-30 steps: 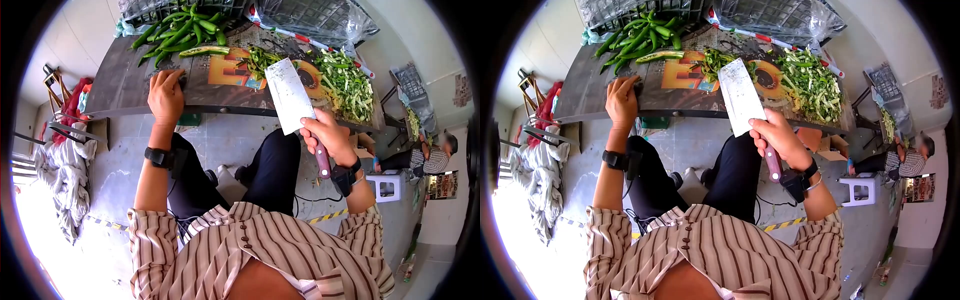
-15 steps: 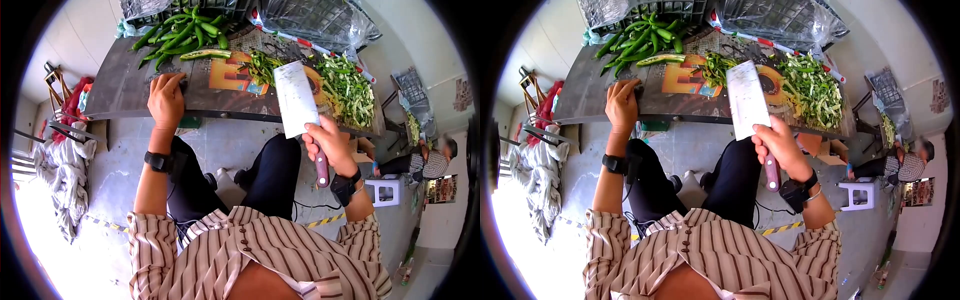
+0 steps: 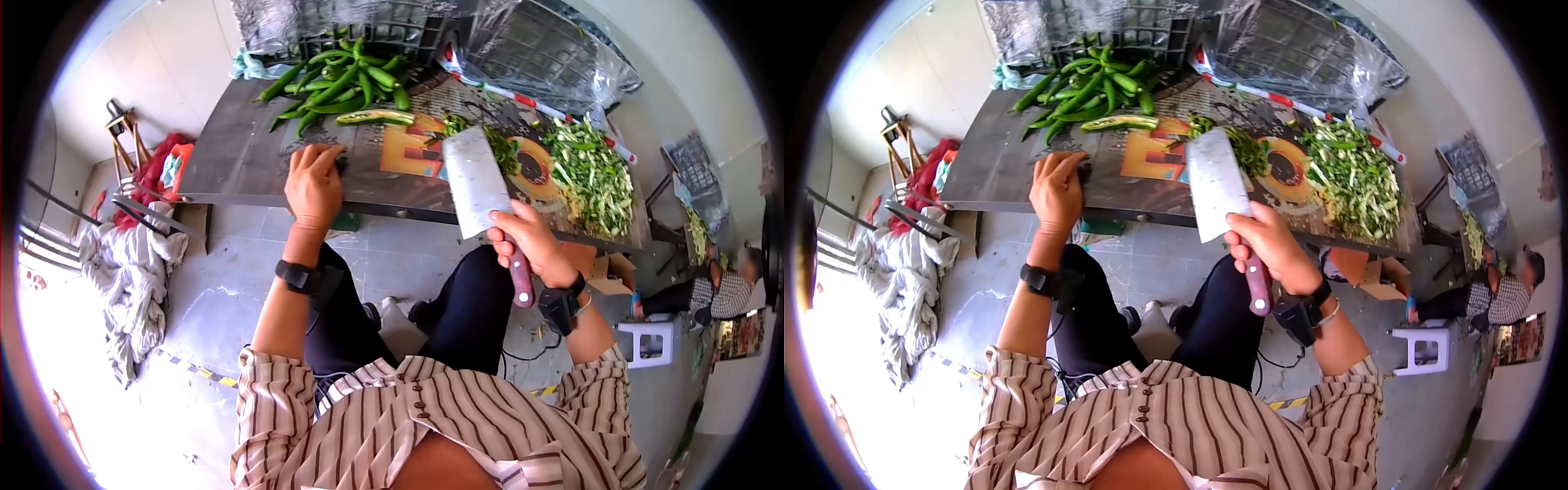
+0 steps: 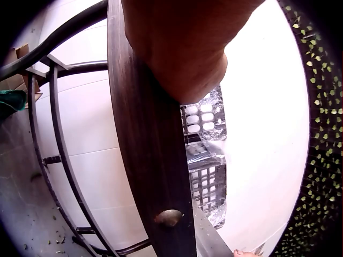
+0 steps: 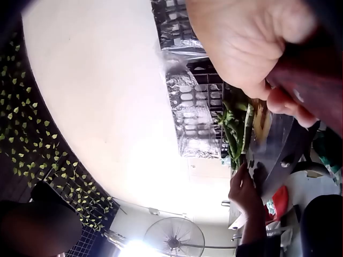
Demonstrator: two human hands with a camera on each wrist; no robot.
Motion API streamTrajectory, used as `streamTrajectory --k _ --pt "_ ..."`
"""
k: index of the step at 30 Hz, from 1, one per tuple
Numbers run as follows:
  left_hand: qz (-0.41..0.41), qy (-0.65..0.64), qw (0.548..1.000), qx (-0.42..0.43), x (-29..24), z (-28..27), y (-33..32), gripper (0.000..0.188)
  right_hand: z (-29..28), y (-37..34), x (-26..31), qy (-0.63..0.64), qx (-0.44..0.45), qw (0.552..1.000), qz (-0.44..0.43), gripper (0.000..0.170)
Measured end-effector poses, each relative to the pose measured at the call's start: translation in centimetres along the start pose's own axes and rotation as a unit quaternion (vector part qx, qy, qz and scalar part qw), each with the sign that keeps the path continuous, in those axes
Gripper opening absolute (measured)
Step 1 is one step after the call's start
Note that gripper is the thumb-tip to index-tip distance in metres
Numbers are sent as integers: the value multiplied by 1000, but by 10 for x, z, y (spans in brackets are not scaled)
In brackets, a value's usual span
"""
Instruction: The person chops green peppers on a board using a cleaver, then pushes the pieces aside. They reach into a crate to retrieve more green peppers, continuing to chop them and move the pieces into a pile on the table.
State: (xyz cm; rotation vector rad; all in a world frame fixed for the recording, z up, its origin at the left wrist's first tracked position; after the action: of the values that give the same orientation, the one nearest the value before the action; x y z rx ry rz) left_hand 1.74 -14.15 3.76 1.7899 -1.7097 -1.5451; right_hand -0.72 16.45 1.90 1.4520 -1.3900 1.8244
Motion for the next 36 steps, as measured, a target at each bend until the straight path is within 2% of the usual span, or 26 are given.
streamTrajectory --k 8,11,13,14,15,18,19,25,28,36 --pt "-7 -6 1000 21 4 5 0 24 -6 -12 -1 -21 -30 999 -33 14" --pt "22 -1 1000 22 -4 5 8 26 -7 -18 2 -25 -25 998 -48 14" --pt "49 -2 997 64 -29 9 21 30 -9 -23 -1 -22 -21 998 -50 14" --pt "88 3 994 72 -39 12 29 31 -11 -24 -2 -18 -25 998 -55 14" --pt "88 5 994 72 -40 18 35 31 -13 -25 -1 -13 -29 998 -62 14" --pt "98 55 980 163 -37 53 51 37 -19 -32 -2 -6 -35 997 -66 15" --pt "101 57 980 162 -34 60 55 37 -21 -35 -3 -5 -34 997 -69 15" --pt "62 152 936 312 -23 104 61 42 -37 -53 -11 9 -75 996 -52 15" --pt "36 182 921 342 -18 111 63 42 -41 -56 -12 10 -82 995 -58 14" --pt "58 109 961 247 -18 94 62 34 -38 -57 -16 23 -80 995 -59 14"
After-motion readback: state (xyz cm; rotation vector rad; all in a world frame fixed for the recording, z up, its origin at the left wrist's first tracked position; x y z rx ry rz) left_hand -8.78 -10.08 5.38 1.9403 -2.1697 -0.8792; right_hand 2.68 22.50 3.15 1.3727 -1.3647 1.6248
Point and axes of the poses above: each hand's wrist, its own y-axis towards the middle knuckle, its own z-axis out of the palm, x = y × z, the point moved 8 cm from there along y, towards the middle knuckle, and after that the axes turned 8 degrees about -y, right-handed, at the moved point
